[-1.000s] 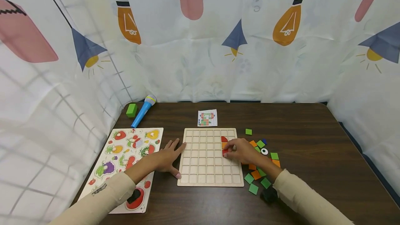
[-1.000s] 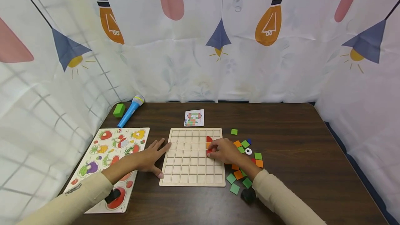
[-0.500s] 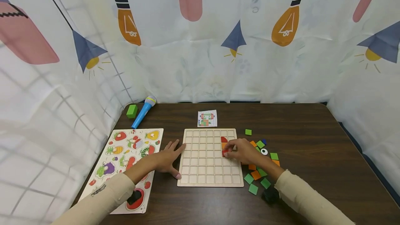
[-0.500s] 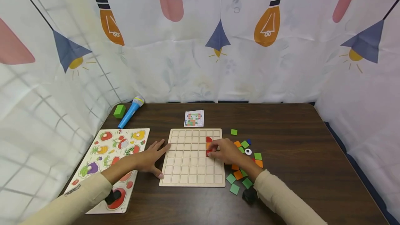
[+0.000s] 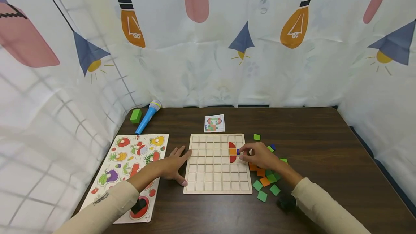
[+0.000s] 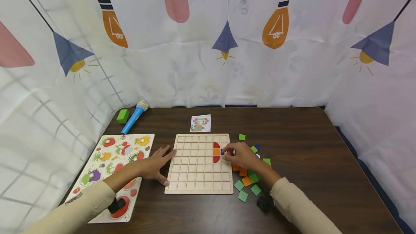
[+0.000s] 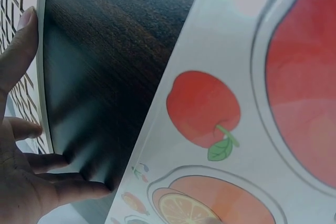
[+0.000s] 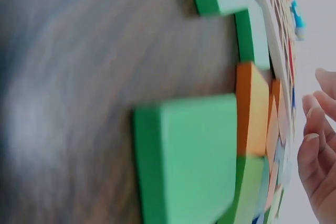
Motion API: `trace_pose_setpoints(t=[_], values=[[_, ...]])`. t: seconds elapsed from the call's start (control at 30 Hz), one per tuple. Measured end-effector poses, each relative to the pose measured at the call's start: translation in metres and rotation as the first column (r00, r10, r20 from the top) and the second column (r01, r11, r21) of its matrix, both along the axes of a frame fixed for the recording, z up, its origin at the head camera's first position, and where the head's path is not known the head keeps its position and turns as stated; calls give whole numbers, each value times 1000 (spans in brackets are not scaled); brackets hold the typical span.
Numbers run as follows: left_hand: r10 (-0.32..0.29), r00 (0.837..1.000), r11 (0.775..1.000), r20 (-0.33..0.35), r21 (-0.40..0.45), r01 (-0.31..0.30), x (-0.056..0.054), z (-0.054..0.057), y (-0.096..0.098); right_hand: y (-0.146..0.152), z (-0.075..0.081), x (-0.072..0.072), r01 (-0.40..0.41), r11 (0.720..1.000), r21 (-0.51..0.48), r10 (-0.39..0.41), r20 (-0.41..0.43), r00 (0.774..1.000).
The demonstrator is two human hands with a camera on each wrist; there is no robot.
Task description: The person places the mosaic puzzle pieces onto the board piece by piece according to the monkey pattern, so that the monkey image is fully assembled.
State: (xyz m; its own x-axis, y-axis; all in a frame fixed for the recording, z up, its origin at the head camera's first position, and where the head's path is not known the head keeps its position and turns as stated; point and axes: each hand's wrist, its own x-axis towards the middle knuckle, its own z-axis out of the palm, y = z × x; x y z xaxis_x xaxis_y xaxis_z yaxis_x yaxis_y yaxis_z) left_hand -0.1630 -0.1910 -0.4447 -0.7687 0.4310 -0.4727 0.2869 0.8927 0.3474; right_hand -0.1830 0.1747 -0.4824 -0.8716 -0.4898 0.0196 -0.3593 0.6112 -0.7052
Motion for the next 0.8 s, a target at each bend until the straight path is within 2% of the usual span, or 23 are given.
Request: trace_pose_setpoints(t=[0.23, 0.37, 0.5, 0.67, 0.8], values=[[3, 1000, 1000, 1, -4, -3, 0, 1, 0, 23, 2, -8, 68, 998, 13, -68, -2, 998], [2, 1000, 1000, -2, -8, -2, 0, 0, 0, 38, 5, -12, 106, 994, -10, -106, -4, 994], [2, 1000, 1000, -8, -13, -2, 0, -1, 0, 54, 7, -16, 121, 992, -25, -122, -22, 992], [1, 1000, 1000, -9, -6, -1, 1, 0, 0, 73, 4, -19, 140, 990, 10, -140, -43, 989], [0, 1000, 1000, -9, -1, 0, 2, 1, 0, 87, 2, -19, 152, 988, 29, -152, 2, 988]])
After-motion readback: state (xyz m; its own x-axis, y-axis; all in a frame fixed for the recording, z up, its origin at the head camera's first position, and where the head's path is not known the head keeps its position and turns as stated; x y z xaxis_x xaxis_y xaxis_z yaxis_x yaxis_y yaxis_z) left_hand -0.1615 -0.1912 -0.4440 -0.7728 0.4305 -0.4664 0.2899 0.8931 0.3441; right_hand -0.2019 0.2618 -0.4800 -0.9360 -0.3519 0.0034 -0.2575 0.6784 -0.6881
